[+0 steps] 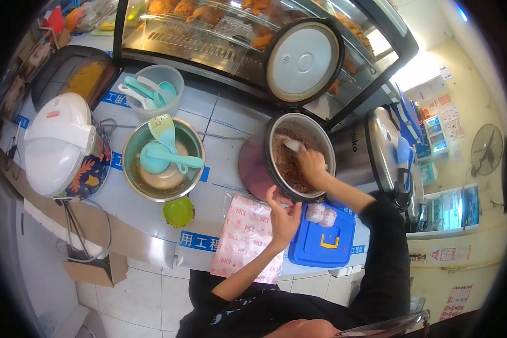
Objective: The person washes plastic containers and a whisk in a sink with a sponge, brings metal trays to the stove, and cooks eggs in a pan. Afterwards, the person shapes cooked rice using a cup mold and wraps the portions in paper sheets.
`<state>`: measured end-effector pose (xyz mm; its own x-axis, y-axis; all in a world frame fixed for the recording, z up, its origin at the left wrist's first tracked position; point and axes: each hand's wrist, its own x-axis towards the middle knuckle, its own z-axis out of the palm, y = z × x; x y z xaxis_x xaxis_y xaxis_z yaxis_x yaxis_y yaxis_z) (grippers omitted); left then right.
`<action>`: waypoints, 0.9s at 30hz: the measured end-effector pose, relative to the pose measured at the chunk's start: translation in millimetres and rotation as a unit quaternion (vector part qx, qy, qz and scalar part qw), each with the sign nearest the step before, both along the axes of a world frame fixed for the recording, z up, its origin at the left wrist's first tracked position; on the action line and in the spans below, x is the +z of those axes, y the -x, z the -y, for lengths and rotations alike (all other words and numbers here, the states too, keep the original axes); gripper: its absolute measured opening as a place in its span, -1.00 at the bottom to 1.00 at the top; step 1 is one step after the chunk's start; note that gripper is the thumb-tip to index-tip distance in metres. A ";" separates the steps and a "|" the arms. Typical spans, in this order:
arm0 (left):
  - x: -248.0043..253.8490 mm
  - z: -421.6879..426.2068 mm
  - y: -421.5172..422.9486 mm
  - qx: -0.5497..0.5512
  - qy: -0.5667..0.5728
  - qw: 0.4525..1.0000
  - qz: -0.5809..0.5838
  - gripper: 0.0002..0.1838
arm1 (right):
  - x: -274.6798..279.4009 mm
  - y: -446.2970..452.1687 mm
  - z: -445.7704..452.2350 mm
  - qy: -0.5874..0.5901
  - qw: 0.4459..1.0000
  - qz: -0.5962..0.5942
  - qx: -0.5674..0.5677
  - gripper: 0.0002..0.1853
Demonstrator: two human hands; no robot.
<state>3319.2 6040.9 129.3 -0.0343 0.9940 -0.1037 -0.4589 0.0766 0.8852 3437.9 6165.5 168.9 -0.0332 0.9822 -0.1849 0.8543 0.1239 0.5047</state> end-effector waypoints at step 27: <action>9.4 -1.3 4.4 -0.040 0.031 0.999 -0.015 -0.17 | 25.4 -48.1 -22.5 0.143 0.976 -0.126 0.107 -0.78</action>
<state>3314.8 6042.2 138.7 0.0401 0.9855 -0.1647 -0.4217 0.1661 0.8914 3486.0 6188.0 194.3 -0.3119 0.8574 -0.4094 0.8856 0.4184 0.2016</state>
